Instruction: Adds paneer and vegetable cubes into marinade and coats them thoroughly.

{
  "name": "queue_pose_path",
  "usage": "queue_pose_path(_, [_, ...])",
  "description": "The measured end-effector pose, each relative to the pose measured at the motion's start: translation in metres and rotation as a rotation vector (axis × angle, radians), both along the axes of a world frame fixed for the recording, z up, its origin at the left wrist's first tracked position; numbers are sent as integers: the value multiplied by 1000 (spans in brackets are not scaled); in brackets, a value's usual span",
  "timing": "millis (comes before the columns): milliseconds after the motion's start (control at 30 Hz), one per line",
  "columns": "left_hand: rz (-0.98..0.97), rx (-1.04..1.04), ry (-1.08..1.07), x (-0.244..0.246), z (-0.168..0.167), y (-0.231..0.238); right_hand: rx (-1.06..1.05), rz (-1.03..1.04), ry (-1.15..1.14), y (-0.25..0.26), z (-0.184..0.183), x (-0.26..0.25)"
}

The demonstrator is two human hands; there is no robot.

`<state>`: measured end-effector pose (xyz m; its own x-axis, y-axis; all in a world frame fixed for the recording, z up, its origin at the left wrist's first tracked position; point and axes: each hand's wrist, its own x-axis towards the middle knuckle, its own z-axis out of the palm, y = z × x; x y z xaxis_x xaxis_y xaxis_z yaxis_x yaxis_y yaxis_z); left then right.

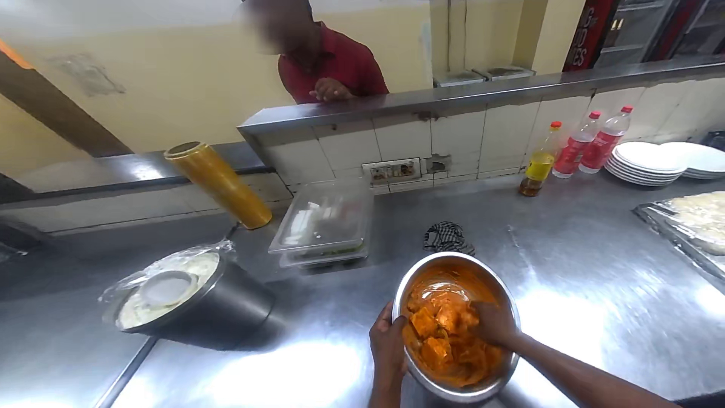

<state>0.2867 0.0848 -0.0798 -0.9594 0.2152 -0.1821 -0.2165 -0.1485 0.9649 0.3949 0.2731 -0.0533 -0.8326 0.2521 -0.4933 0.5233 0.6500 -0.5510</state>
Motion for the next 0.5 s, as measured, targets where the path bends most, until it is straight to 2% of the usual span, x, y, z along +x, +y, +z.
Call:
queue_pose_path(100, [-13,-8,-5,2,0,-2,-102,7,80,22,4,-11])
queue_pose_path(267, [-28,-3,13,0,0,-1,-1,28,79,22,9,-27])
queue_pose_path(367, [-28,-1,12,-2,1,0,-4,123,72,24,12,-38])
queue_pose_path(500, [-23,-15,24,-1,3,2,10,57,87,-2,-5,-36])
